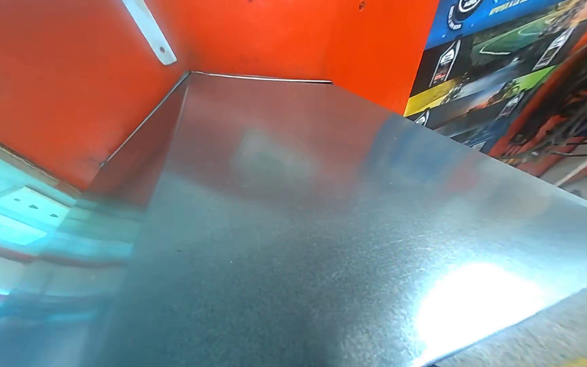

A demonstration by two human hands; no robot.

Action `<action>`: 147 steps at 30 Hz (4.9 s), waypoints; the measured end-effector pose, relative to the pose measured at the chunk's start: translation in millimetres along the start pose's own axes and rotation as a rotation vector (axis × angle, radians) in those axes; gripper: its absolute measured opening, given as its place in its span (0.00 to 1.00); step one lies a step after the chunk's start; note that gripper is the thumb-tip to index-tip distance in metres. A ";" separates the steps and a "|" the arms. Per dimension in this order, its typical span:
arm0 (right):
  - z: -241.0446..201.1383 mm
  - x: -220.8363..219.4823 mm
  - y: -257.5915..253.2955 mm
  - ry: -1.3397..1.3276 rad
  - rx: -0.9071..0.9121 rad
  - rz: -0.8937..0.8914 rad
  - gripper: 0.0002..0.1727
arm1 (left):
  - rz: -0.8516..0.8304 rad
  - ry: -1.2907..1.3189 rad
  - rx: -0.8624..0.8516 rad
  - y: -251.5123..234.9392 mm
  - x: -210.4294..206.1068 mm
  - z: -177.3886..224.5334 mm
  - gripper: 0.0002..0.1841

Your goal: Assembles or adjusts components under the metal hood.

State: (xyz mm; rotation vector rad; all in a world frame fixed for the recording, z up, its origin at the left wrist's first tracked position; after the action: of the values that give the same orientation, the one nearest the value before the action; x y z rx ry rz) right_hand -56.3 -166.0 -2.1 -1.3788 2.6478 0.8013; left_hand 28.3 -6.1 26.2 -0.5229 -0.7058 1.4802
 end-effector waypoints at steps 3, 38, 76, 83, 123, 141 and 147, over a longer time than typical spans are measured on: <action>2.4 1.9 -5.2 0.051 -0.027 -0.006 0.18 | -0.007 0.024 -0.003 0.5 -1.9 1.1 0.31; 38.2 11.6 -23.6 0.104 -0.071 0.027 0.23 | 0.122 -0.075 0.047 31.8 1.3 -11.2 0.37; -13.5 -1.9 12.0 0.128 0.036 -0.013 0.14 | 0.163 -0.025 0.016 21.3 6.4 -1.3 0.37; 21.1 1.2 -15.5 -0.072 -0.113 0.035 0.12 | 0.064 -0.107 -0.029 7.5 5.7 11.1 0.38; 20.4 4.5 -18.4 0.127 0.182 -0.283 0.19 | 0.083 -0.033 0.013 9.9 1.0 9.3 0.37; 18.4 -11.3 -11.3 0.192 -0.007 -0.212 0.19 | 0.079 -0.199 0.043 12.8 11.9 13.7 0.46; 52.9 -16.4 -31.7 -0.037 -0.158 -0.370 0.26 | 0.138 -0.194 -0.013 28.3 17.4 -13.7 0.40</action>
State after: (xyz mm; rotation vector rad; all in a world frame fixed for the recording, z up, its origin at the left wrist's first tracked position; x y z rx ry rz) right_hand -31.7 -143.9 -56.6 -1.7978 2.2374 0.9869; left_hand 17.3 13.9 -1.6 -0.4486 -0.8459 1.6717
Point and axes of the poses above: each hand's wrist, its own y-axis away from the middle knuckle, its own x-axis out of the back of the hand, z = x × y, the point moved 4 cm from there along -y, towards the middle knuckle, and after that the axes turned 10 degrees about -y, right-handed, at the moved point
